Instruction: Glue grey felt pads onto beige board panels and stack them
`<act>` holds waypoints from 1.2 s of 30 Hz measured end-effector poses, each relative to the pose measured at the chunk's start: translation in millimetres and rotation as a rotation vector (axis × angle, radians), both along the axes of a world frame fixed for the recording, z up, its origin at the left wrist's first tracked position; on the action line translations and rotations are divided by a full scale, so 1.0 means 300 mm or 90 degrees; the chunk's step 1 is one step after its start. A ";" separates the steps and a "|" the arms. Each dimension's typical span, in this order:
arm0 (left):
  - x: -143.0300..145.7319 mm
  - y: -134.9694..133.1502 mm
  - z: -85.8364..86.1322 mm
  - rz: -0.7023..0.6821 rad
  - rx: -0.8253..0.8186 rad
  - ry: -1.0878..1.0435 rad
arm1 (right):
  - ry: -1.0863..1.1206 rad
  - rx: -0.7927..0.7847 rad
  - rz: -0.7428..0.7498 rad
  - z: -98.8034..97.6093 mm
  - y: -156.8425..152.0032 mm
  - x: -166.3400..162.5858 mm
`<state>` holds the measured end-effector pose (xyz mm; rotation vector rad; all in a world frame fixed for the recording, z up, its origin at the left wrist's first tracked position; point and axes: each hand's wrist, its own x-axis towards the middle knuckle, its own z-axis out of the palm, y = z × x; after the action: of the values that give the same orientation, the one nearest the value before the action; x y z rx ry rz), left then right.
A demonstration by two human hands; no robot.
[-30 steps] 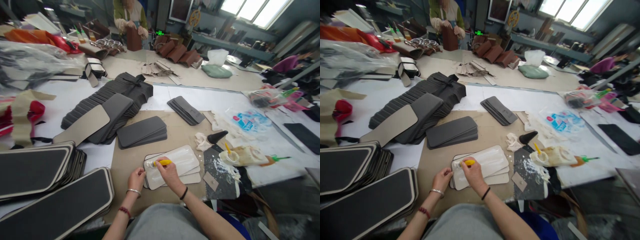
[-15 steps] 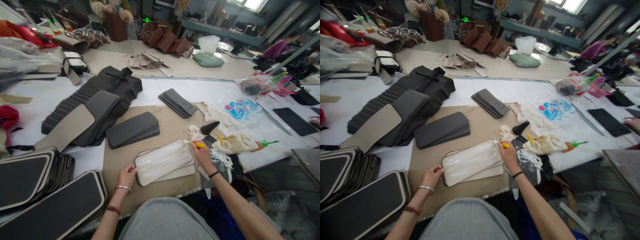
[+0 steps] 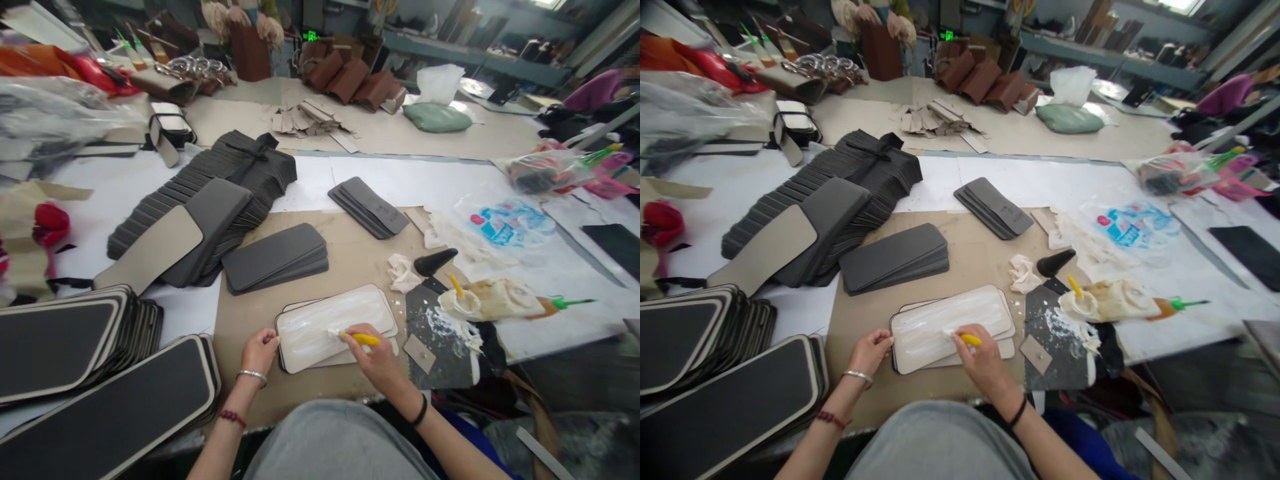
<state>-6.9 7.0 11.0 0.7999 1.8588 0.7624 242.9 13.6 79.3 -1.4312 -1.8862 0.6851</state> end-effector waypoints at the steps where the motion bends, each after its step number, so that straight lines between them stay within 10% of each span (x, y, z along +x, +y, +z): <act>1: 0.003 -0.001 0.002 0.002 0.000 0.005 | 0.026 -0.020 0.012 0.017 0.012 -0.038; 7: 0.024 -0.008 0.018 0.030 0.008 0.046 | -0.046 -0.018 0.000 0.077 0.369 -0.151; 14: 0.033 -0.023 0.047 0.025 0.053 0.266 | -0.317 0.019 0.035 -0.012 0.778 -0.236; 19: 0.004 0.179 0.126 -0.017 0.213 0.552 | -0.444 -0.017 0.174 -0.043 0.860 -0.239; 24: -0.090 0.405 0.147 -0.134 0.133 0.618 | -0.515 0.001 0.276 -0.025 0.908 -0.220; 36: -0.206 0.473 0.198 -0.368 0.107 0.660 | -0.560 0.109 0.472 0.009 0.997 -0.204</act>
<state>-68.7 148.8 70.4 1.9920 2.2251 0.0889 181.6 312.9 81.9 -0.9429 -3.1390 0.1628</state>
